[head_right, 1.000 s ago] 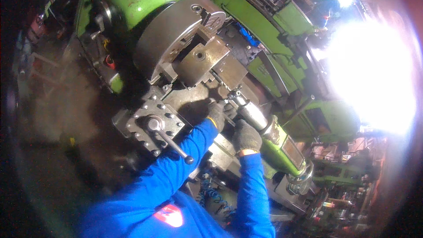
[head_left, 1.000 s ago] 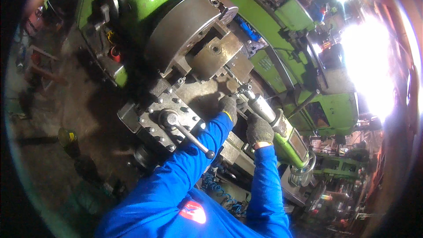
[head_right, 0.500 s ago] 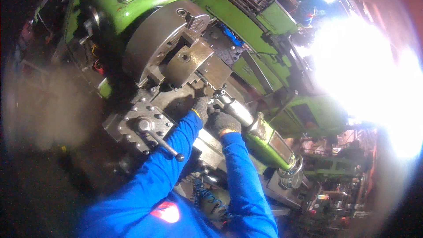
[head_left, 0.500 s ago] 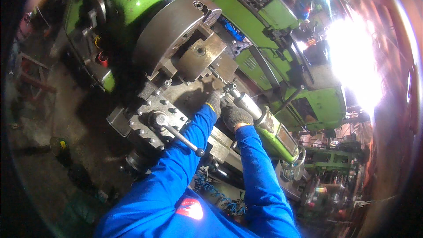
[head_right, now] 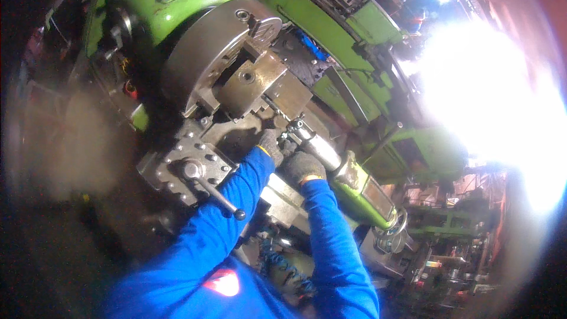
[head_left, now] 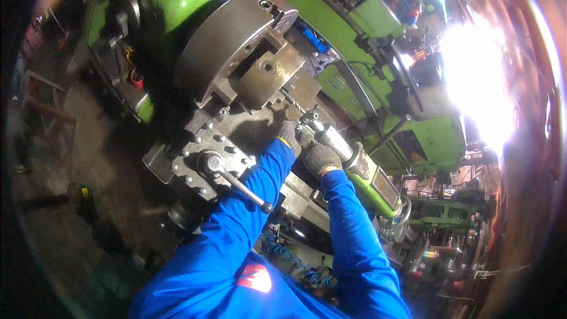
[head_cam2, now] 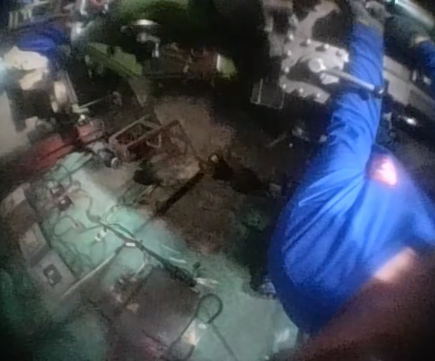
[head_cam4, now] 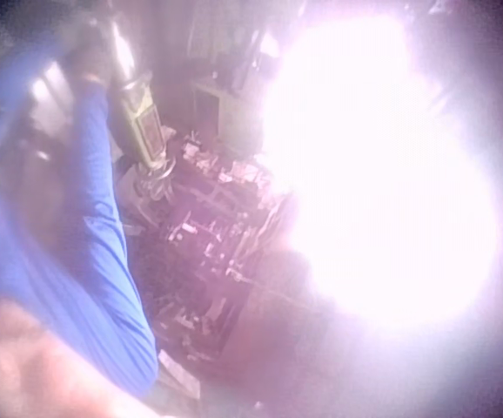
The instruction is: The person operates a green industrial lathe, using a wrench to tighten the chuck and adjusting the tool post with a handwheel. They repeatedly engage the machine to cut a metal workpiece, then stop to inspect the surface and clear metal shavings by hand.
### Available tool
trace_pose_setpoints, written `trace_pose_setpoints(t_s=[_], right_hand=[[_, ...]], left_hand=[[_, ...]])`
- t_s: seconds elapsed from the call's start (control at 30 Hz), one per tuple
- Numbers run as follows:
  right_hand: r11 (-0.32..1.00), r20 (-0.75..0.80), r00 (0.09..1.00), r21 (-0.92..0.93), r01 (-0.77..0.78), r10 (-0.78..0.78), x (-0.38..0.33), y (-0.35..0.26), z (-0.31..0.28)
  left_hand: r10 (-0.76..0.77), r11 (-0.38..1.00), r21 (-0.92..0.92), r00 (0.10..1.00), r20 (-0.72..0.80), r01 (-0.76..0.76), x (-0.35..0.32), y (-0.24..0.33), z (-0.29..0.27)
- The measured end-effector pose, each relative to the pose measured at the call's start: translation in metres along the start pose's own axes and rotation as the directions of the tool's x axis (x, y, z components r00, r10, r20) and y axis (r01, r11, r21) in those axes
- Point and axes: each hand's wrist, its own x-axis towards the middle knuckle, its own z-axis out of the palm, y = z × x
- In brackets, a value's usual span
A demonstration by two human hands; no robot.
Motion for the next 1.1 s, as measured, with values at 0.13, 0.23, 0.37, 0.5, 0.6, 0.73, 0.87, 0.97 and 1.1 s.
trace_pose_setpoints(t_s=[0.13, 0.23, 0.37, 0.5, 0.6, 0.73, 0.87, 0.97, 1.1], right_hand=[[0.992, -0.104, 0.991, 0.086, 0.091, -0.082, -0.005, 0.017, 0.009], [0.992, -0.091, 0.995, 0.118, 0.049, -0.039, 0.003, 0.015, 0.014], [0.978, -0.021, 0.991, 0.164, -0.129, 0.135, -0.013, -0.026, -0.026], [0.965, 0.049, 0.975, 0.142, -0.220, 0.215, -0.015, -0.022, -0.026], [0.976, 0.020, 0.986, 0.139, -0.168, 0.166, -0.019, -0.019, -0.022], [0.981, 0.016, 0.990, 0.130, -0.142, 0.141, -0.023, -0.024, -0.028], [0.988, -0.031, 0.995, 0.130, -0.087, 0.092, -0.023, -0.016, -0.020], [0.990, -0.067, 0.995, 0.123, -0.065, 0.073, -0.022, -0.011, -0.013], [0.989, -0.024, 0.996, 0.120, -0.084, 0.087, -0.018, -0.012, -0.017]], left_hand=[[-0.267, 0.874, -0.396, 0.959, 0.095, 0.283, 0.007, -0.005, 0.004], [-0.187, 0.970, -0.164, 0.982, -0.023, 0.181, 0.007, -0.008, 0.005], [-0.349, 0.937, -0.050, 0.933, -0.086, 0.345, 0.028, -0.013, -0.019], [-0.328, 0.945, -0.062, 0.927, -0.181, 0.322, 0.010, 0.001, 0.008], [-0.323, 0.943, 0.006, 0.923, -0.210, 0.332, 0.015, -0.007, 0.002], [-0.274, 0.959, 0.018, 0.937, -0.215, 0.284, 0.018, -0.012, -0.003], [-0.332, 0.943, -0.034, 0.923, -0.197, 0.332, 0.017, -0.014, 0.002], [-0.358, 0.928, 0.011, 0.900, -0.249, 0.373, 0.012, -0.009, 0.010], [-0.364, 0.931, -0.053, 0.913, -0.185, 0.361, 0.021, -0.014, 0.004]])
